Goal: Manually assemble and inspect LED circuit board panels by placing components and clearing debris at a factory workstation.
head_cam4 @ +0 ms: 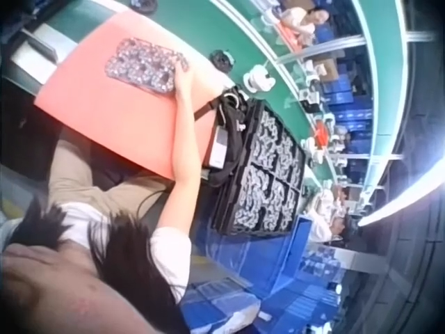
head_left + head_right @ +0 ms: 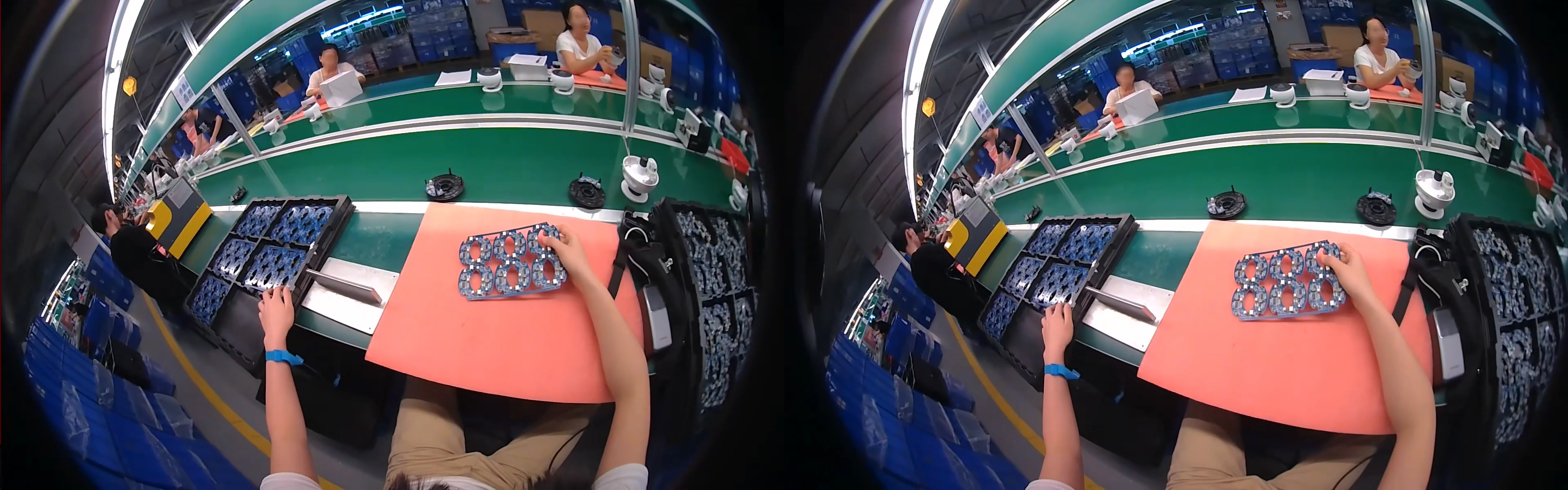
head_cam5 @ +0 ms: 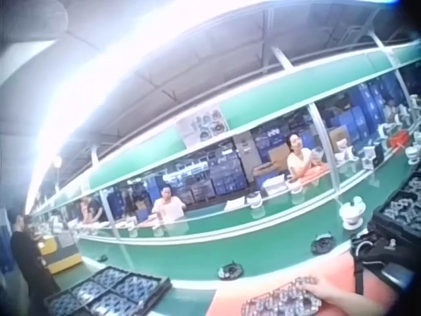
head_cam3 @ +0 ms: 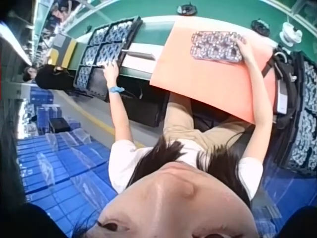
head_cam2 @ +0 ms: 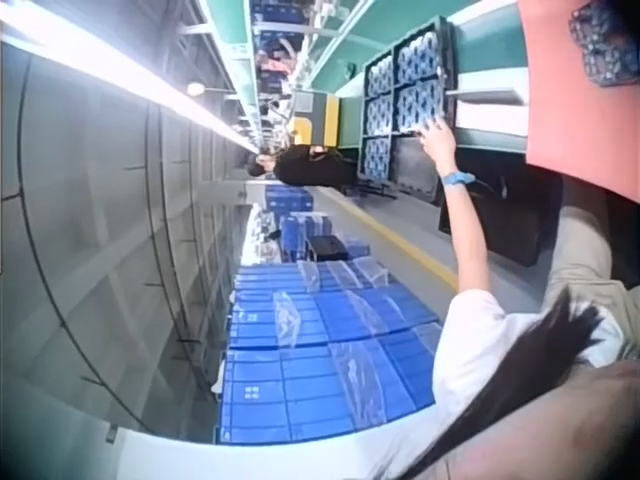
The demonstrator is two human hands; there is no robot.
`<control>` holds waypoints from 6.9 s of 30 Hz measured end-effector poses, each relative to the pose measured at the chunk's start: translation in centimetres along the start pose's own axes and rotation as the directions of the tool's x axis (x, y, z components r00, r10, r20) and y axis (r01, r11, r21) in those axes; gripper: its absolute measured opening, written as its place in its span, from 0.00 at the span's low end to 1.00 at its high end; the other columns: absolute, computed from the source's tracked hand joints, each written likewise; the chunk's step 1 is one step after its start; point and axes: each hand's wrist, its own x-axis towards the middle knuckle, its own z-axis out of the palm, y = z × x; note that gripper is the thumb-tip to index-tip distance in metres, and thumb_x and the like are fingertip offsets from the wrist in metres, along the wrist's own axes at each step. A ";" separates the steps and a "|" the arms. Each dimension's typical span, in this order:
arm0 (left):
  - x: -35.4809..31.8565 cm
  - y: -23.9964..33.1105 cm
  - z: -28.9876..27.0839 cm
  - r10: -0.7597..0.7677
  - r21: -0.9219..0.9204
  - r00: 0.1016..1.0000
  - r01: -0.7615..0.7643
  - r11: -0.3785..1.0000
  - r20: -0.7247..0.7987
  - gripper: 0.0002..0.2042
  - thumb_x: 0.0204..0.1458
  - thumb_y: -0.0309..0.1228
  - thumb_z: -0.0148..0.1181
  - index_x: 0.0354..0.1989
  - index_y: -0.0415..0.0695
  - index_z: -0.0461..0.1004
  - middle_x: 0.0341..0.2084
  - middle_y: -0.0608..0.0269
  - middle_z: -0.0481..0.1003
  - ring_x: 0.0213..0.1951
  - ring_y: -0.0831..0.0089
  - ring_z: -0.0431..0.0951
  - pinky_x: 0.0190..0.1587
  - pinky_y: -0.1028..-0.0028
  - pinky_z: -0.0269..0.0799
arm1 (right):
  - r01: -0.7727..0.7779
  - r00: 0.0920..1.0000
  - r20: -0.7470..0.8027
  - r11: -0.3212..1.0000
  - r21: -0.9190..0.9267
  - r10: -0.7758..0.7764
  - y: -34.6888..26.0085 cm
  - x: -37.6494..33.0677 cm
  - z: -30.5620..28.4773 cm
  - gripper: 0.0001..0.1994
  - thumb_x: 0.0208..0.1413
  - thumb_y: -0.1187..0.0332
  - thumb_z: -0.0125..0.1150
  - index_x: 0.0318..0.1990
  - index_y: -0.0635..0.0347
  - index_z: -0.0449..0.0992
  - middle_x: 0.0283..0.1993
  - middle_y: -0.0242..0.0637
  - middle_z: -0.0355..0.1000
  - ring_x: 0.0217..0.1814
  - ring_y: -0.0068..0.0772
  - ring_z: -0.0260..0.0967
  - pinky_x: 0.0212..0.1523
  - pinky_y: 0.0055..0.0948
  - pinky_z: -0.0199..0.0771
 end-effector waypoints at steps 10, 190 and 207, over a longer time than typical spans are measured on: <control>0.0 0.2 1.2 -0.024 -0.032 0.998 0.022 0.999 -0.054 0.19 0.57 0.49 0.45 0.46 0.51 0.71 0.52 0.48 0.62 0.55 0.47 0.60 0.54 0.52 0.60 | 0.047 0.999 -0.006 0.996 -0.081 -0.048 -0.6 -0.2 -0.1 0.13 0.52 0.68 0.60 0.41 0.66 0.70 0.31 0.32 0.73 0.31 0.17 0.68 0.31 0.18 0.66; -12.9 36.4 2.9 0.895 -0.399 0.189 0.917 -0.014 0.404 0.26 0.63 0.44 0.30 0.55 0.30 0.58 0.50 0.45 0.68 0.54 0.58 0.69 0.59 0.59 0.63 | 0.560 0.828 0.428 0.540 -0.628 -0.362 -5.2 -3.8 3.4 0.08 0.50 0.69 0.60 0.38 0.59 0.73 0.36 0.36 0.73 0.40 0.38 0.71 0.41 0.35 0.71; -13.0 36.2 2.7 0.882 -0.456 0.209 0.890 0.007 0.422 0.25 0.64 0.45 0.29 0.56 0.36 0.59 0.52 0.50 0.67 0.55 0.63 0.68 0.59 0.61 0.64 | 0.511 0.855 0.344 0.742 -0.434 -0.387 -4.7 -3.8 4.0 0.08 0.49 0.71 0.60 0.35 0.65 0.73 0.33 0.41 0.75 0.33 0.37 0.75 0.36 0.30 0.74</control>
